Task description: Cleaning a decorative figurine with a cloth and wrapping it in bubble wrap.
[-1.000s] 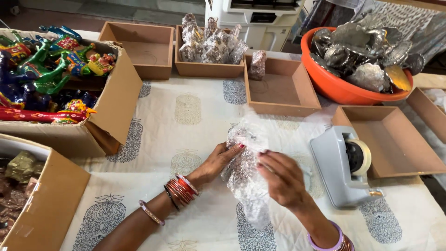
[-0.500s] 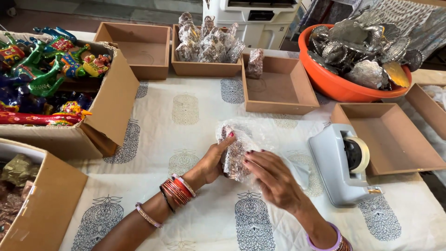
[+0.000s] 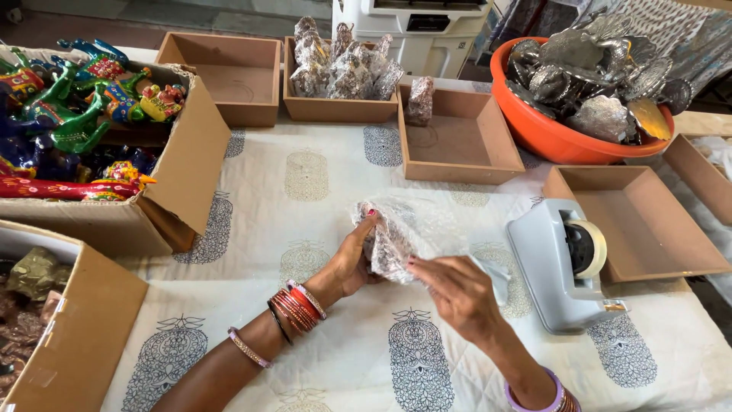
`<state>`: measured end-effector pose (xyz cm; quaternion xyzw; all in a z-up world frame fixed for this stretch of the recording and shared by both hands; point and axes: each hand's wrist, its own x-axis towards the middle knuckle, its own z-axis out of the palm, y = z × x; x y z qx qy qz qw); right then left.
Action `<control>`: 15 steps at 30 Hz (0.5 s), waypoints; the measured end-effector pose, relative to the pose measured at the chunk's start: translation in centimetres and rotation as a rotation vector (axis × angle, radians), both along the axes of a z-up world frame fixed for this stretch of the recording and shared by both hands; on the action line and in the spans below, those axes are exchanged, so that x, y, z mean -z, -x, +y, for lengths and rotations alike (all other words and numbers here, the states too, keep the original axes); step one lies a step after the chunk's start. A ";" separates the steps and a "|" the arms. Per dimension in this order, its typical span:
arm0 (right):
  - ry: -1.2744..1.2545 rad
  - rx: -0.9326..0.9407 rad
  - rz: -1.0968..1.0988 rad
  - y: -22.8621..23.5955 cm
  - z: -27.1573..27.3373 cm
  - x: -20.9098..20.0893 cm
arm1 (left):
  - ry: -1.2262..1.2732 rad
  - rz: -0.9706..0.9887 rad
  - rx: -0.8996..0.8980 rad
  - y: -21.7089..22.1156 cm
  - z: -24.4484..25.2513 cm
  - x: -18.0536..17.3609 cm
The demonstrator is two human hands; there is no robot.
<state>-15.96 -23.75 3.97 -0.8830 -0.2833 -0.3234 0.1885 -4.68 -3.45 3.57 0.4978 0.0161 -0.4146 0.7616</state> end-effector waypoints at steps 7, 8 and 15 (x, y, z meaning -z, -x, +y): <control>-0.008 -0.119 0.100 0.9 2.2 0.8 | 0.298 0.001 0.028 -0.5 -0.5 1.8; -0.009 -0.113 0.100 1.2 2.9 -0.8 | 0.297 0.002 0.034 -0.5 -0.5 1.9; 0.010 -0.222 0.183 1.5 3.2 -2.3 | 0.206 -0.052 0.116 0.3 0.4 -0.1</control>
